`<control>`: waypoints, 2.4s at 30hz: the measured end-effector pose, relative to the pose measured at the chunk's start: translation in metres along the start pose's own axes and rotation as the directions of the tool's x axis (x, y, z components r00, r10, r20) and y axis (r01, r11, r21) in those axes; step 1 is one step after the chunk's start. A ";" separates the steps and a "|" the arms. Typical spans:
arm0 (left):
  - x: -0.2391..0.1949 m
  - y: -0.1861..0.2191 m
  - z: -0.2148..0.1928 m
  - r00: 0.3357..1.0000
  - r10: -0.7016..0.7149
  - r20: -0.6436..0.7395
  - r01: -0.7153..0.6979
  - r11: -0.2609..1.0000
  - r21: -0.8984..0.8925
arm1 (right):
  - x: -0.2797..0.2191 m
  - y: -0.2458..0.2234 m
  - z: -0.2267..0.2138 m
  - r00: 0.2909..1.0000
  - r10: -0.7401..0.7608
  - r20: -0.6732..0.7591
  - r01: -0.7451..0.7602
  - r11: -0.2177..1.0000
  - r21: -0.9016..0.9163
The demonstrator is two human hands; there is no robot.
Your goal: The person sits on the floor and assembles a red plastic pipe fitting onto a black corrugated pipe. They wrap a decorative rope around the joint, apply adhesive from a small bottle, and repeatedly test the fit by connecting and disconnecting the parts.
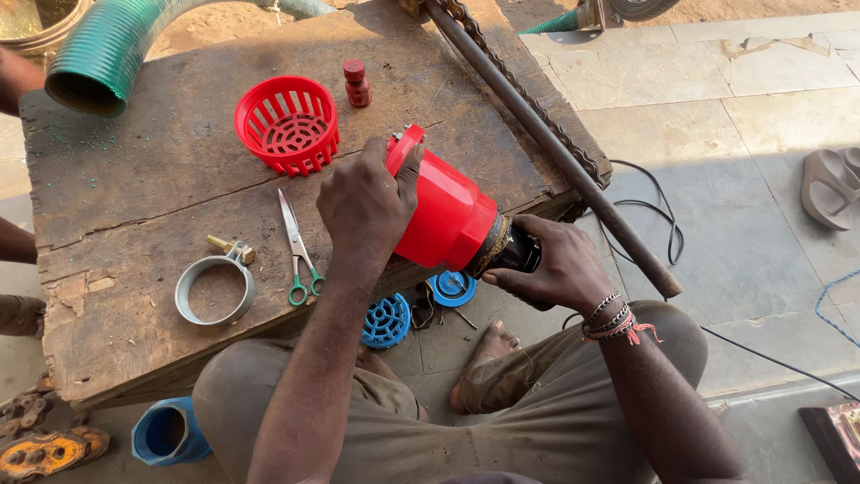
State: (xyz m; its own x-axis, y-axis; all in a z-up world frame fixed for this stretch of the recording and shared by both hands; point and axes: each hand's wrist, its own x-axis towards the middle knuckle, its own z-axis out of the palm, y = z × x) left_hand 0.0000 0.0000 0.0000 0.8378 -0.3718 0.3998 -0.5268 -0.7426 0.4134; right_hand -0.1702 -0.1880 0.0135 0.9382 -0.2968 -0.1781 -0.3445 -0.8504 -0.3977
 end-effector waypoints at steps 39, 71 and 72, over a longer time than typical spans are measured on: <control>0.028 0.028 -0.011 0.978 -0.132 0.164 0.096 0.973 0.212 | 0.005 0.073 0.072 0.978 0.120 0.168 -0.133 -0.253 0.958; 0.033 0.019 -0.001 0.979 -0.043 0.201 0.023 0.994 0.105 | 0.010 0.073 0.119 0.627 0.037 -0.778 0.646 0.533 0.546; 0.030 0.018 -0.002 0.983 -0.036 0.178 0.019 0.995 0.099 | 0.010 0.075 0.118 0.659 0.065 -0.749 0.629 0.498 0.597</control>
State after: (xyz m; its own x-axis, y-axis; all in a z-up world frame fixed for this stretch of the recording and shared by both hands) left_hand 0.0153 -0.0234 0.0208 0.8684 -0.4380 0.2326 -0.4944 -0.8008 0.3380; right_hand -0.1905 -0.2033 -0.1238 0.6216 -0.5760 0.5309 0.3988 -0.3507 -0.8473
